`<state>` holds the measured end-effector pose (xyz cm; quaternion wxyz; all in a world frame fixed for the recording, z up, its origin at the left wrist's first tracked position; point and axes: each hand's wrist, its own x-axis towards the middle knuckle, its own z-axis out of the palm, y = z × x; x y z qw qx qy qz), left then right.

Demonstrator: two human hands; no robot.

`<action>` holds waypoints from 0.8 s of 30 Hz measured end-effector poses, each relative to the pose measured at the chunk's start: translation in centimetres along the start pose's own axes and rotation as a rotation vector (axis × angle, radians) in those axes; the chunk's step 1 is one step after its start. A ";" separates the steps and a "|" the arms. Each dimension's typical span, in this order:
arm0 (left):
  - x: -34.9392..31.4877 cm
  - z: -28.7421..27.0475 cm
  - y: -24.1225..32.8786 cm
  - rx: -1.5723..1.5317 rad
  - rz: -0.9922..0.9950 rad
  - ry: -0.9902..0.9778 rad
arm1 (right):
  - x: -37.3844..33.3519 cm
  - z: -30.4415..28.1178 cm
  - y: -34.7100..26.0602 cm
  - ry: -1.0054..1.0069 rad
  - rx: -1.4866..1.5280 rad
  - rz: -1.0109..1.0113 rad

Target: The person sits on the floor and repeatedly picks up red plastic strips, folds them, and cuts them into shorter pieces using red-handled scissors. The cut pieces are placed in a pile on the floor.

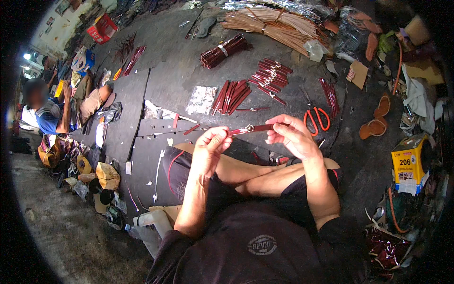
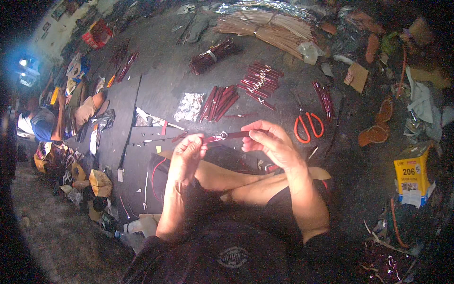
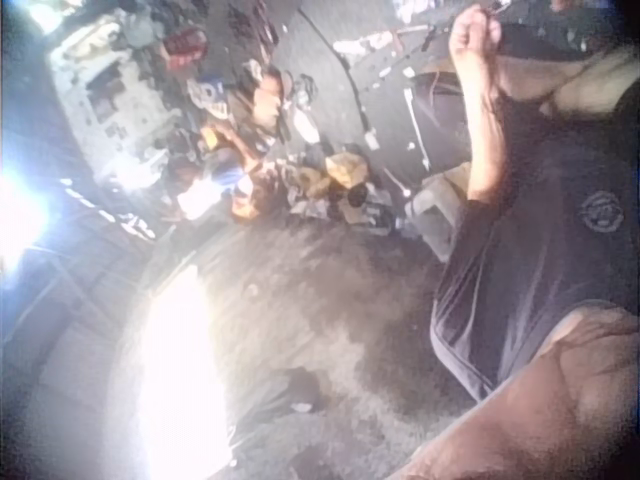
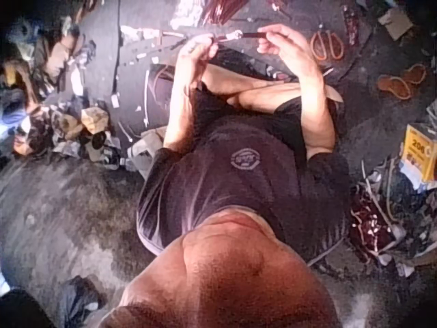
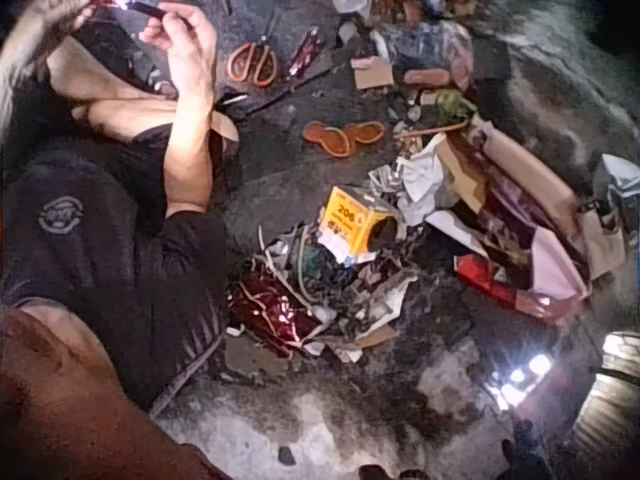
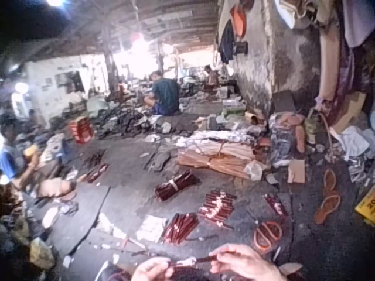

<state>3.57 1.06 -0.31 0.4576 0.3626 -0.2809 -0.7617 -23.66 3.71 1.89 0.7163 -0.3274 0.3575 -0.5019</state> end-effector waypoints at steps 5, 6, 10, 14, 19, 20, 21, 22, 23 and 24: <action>0.6 1.4 -3.5 -0.710 -0.209 -0.086 | 1.7 0.9 5.3 -0.122 0.459 0.067; 0.7 1.8 -3.9 -0.745 -0.216 -0.123 | 1.9 1.0 5.7 -0.130 0.449 0.070; 0.6 3.0 -4.4 -0.822 -0.271 -0.131 | 2.0 1.1 6.2 -0.107 0.481 0.041; 0.7 3.5 -4.5 -0.829 -0.286 -0.125 | 1.8 1.1 6.2 -0.112 0.462 0.038; 0.7 3.6 -4.4 -0.822 -0.292 -0.120 | 1.8 1.3 6.0 -0.068 0.466 0.044; 0.8 3.4 -4.5 -0.824 -0.288 -0.129 | 1.8 1.3 6.0 -0.078 0.458 0.043; 0.9 3.0 -4.7 -0.827 -0.283 -0.138 | 1.8 1.2 6.0 -0.088 0.451 0.042; 1.0 2.7 -4.7 -0.830 -0.279 -0.146 | 1.9 1.1 6.0 -0.064 0.429 0.054; 1.1 2.6 -4.5 -0.840 -0.272 -0.139 | 1.9 1.0 5.9 -0.037 0.406 0.065; 1.2 2.5 -4.0 -0.850 -0.266 -0.131 | 1.9 0.8 5.8 -0.011 0.384 0.077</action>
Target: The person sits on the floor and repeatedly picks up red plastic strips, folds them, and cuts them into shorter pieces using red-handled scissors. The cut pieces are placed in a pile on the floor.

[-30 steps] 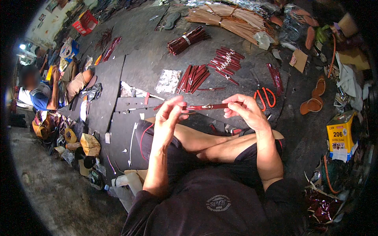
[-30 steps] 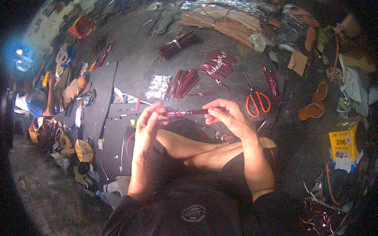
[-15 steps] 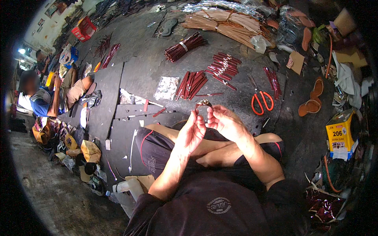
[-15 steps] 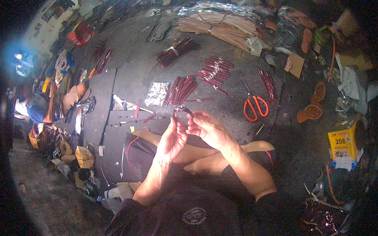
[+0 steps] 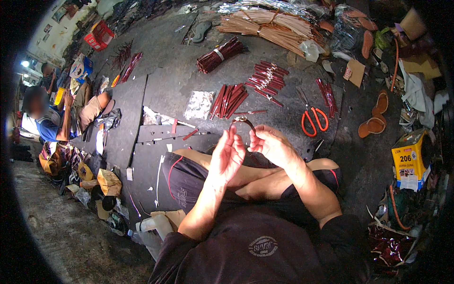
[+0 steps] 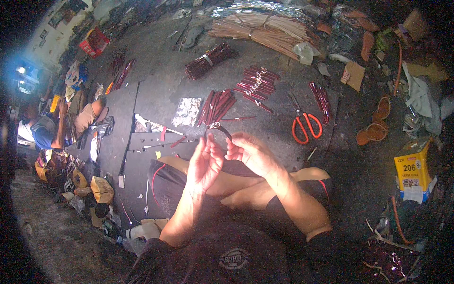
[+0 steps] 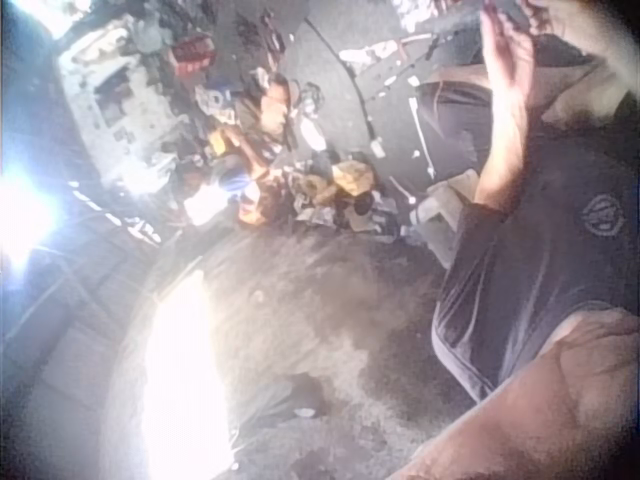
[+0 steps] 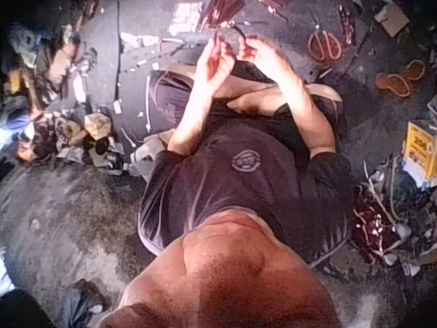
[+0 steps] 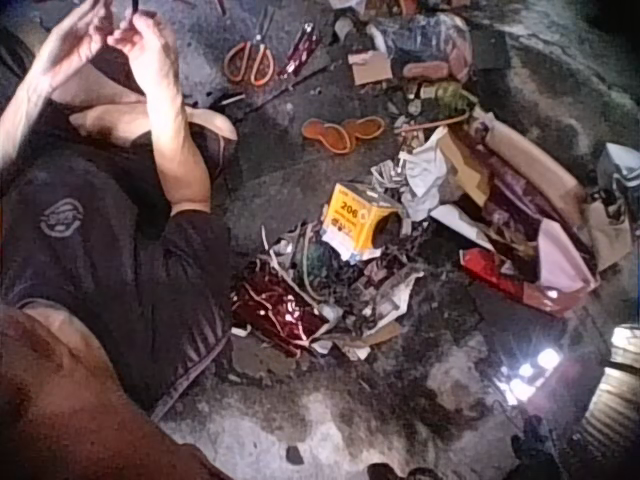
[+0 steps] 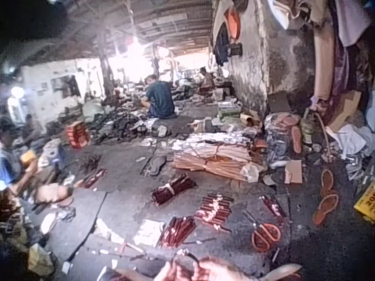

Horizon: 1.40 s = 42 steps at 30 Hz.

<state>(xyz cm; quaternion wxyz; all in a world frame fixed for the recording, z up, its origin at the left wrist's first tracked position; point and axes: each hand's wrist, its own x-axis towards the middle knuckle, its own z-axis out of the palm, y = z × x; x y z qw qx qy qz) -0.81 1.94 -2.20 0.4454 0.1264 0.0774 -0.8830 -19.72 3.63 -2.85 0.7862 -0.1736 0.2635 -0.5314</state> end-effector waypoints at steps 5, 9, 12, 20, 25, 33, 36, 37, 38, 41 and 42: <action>-0.3 2.3 2.1 0.194 0.115 0.016 | -0.2 0.3 -1.5 0.126 -0.573 -0.001; 0.7 0.4 2.3 0.886 0.287 0.257 | 0.0 0.3 -0.9 0.169 -0.805 -0.044; 1.8 0.2 2.5 1.118 0.443 0.255 | 0.1 0.2 -0.6 0.198 -0.956 -0.086; 4.1 0.5 2.5 1.162 0.459 0.286 | 1.0 1.2 0.5 0.313 -1.232 -0.465; 5.7 -0.8 3.6 1.158 0.306 0.232 | 1.6 0.6 0.5 0.390 -1.605 -0.630; 6.6 -5.3 5.5 1.205 0.164 0.326 | 6.5 -3.5 -3.8 0.535 -1.474 -0.569; 6.9 -5.3 4.2 1.331 0.146 0.266 | 9.5 -6.6 -7.5 0.571 -1.633 -0.654; 7.0 -4.9 3.9 1.417 0.128 0.269 | 10.4 -7.8 -8.6 0.581 -1.632 -0.677; 7.2 -5.3 3.8 1.440 0.134 0.251 | 11.1 -8.8 -9.7 0.594 -1.592 -0.667; 7.1 -6.1 4.1 1.568 0.167 0.276 | 12.9 -10.6 -11.6 0.658 -1.565 -0.688; 7.2 -6.1 4.1 1.620 0.178 0.295 | 13.4 -11.3 -12.0 0.670 -1.600 -0.727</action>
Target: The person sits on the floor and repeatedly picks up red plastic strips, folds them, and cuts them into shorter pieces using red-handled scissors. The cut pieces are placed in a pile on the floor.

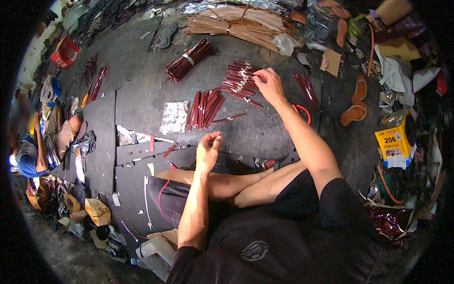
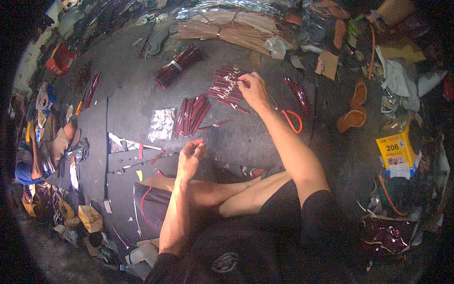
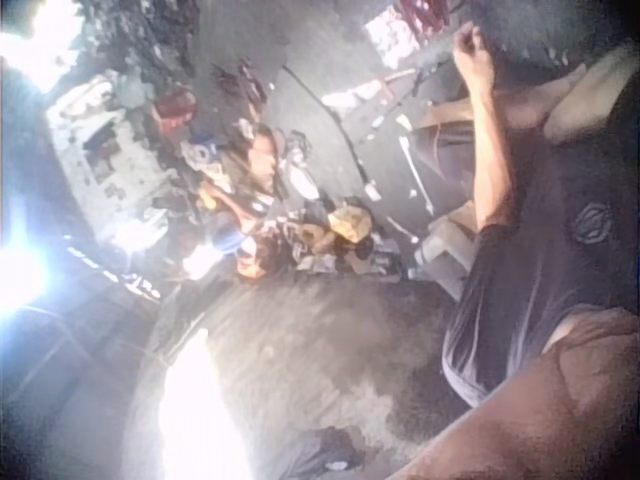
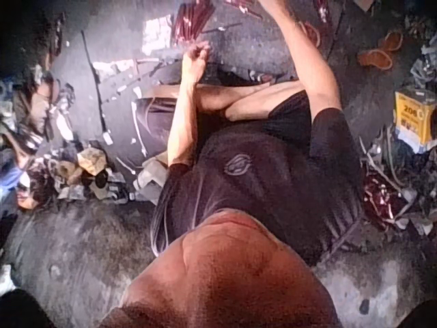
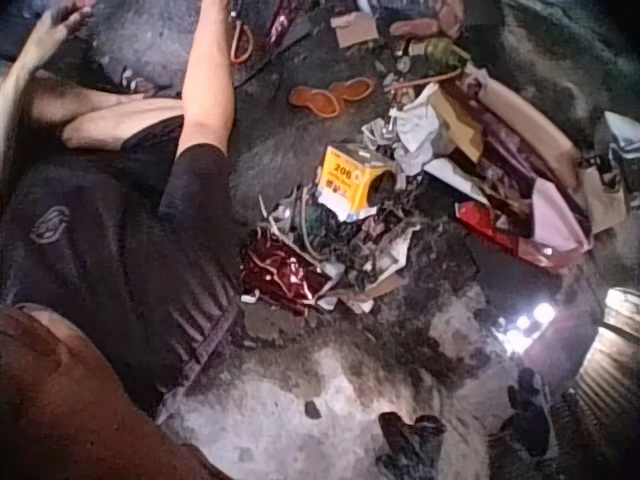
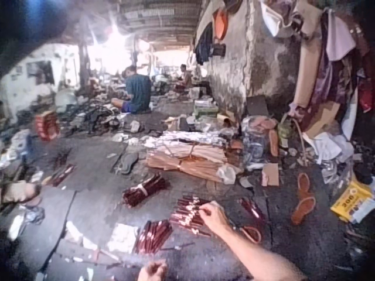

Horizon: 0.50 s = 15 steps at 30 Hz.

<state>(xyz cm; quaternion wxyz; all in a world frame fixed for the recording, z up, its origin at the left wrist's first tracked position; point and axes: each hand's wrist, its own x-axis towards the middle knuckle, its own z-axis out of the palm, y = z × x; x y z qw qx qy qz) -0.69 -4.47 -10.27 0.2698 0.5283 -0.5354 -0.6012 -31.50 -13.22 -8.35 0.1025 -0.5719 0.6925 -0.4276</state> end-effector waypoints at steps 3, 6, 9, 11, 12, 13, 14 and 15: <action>0.0 0.4 0.3 0.147 0.022 0.051 | 1.1 1.0 2.0 0.050 -0.078 -0.042; 0.3 0.7 0.0 0.300 0.093 0.015 | 0.9 2.3 5.0 0.050 -0.173 -0.039; 0.7 1.2 -0.5 0.393 0.066 -0.032 | 0.0 3.0 7.7 0.051 -0.291 -0.083; 0.8 1.2 -0.9 0.425 -0.001 -0.091 | -0.8 2.7 8.2 0.039 -0.306 -0.020; 0.8 1.1 -1.1 0.423 0.028 -0.062 | -0.9 2.6 8.1 0.065 -0.317 -0.019; 0.7 0.9 -1.3 0.421 0.058 -0.036 | -1.0 2.7 8.1 0.093 -0.330 -0.016; 0.5 0.9 -0.5 0.450 0.045 -0.023 | -0.9 1.8 8.5 0.081 -0.317 0.000; 0.7 0.9 -0.8 0.414 0.063 -0.027 | -0.3 0.5 9.2 0.061 -0.286 0.016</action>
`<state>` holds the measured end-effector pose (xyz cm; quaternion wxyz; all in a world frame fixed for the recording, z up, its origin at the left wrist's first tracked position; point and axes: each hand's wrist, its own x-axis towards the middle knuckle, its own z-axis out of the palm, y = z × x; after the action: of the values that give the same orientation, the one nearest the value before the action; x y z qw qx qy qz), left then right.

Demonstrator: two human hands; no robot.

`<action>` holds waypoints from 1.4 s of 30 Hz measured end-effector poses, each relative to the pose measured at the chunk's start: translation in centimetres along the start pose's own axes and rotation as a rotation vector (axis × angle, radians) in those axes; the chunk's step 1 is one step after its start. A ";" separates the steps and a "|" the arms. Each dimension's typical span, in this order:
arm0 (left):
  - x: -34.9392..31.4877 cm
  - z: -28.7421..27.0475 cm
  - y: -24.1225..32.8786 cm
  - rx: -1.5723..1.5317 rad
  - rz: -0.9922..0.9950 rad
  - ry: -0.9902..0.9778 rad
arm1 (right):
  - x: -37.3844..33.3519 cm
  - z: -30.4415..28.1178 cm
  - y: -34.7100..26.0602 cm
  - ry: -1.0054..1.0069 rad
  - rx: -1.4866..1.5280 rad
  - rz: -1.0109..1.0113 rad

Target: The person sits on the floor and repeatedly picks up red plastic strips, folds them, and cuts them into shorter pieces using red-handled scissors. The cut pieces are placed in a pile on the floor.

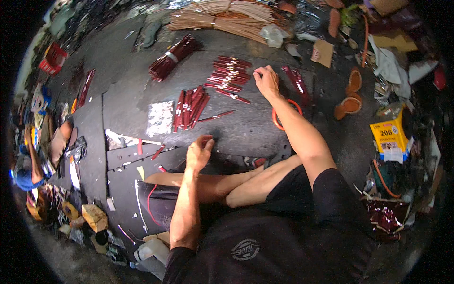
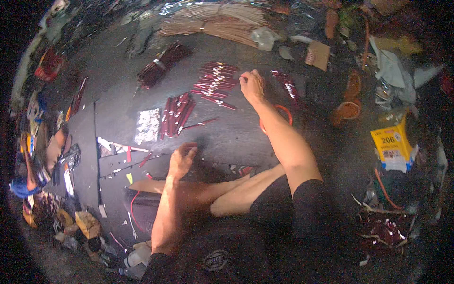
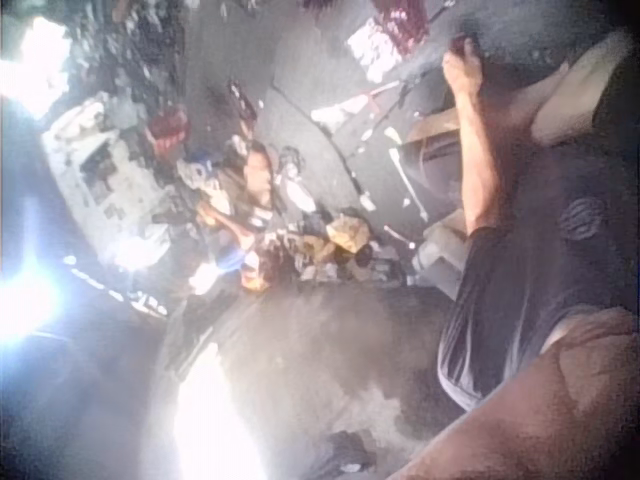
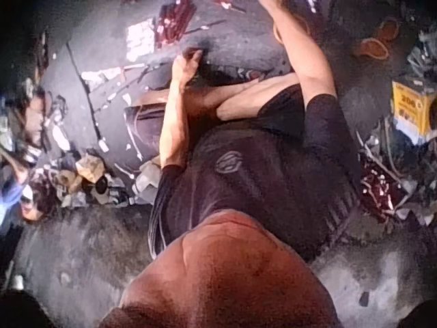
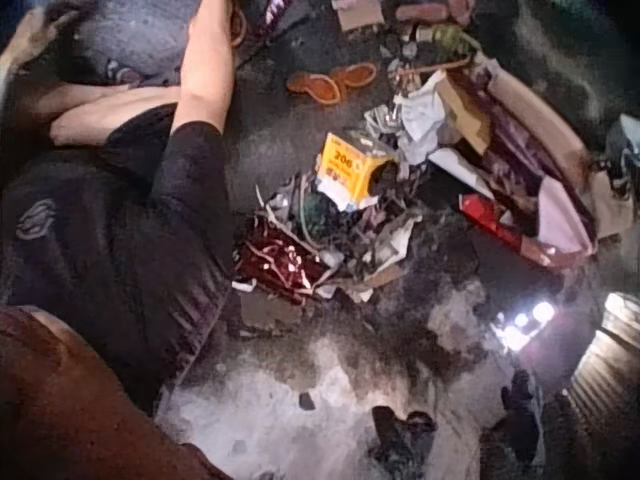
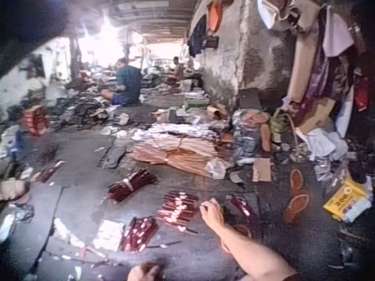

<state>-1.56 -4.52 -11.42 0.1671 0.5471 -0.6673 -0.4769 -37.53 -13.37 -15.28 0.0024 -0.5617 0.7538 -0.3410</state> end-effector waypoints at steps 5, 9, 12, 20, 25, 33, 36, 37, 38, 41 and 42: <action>0.5 0.9 -0.6 -0.036 -0.005 -0.060 | 1.0 -7.6 7.4 0.055 -0.114 0.204; 0.2 0.9 -0.3 0.039 0.058 -0.038 | -2.9 -11.2 11.3 0.050 -0.327 0.250; -0.3 0.5 -0.6 0.045 0.108 -0.021 | -5.6 -11.7 9.9 0.007 -0.248 0.140; -0.8 0.7 -0.3 0.072 0.129 -0.001 | -5.1 -11.1 9.3 -0.047 -0.568 0.235; -1.2 -0.1 -0.9 -0.024 0.167 0.086 | -3.7 -11.6 6.4 -0.033 -0.259 0.443; -1.5 0.2 -0.2 0.009 0.179 0.052 | -6.4 -12.3 9.9 -0.112 -0.122 0.339; -1.6 0.2 -0.8 0.022 0.174 0.060 | -7.1 -12.6 10.3 -0.171 -0.076 0.322; -1.5 0.3 -1.0 0.011 0.186 0.063 | -7.1 -12.5 10.2 -0.191 -0.111 0.304; -1.5 0.3 -1.2 0.000 0.197 0.066 | -7.1 -12.6 10.0 -0.212 -0.145 0.287; -1.6 0.2 -1.3 0.007 0.183 0.063 | -6.7 -12.7 9.2 -0.221 -0.313 0.189; -1.7 0.1 -1.1 0.015 0.170 0.062 | -6.6 -12.8 8.8 -0.216 -0.379 0.147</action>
<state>-0.43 -2.94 -11.87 0.2234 0.5041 -0.7095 -0.4389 -47.53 -0.03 -12.50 0.0021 -0.5288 0.8387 -0.1302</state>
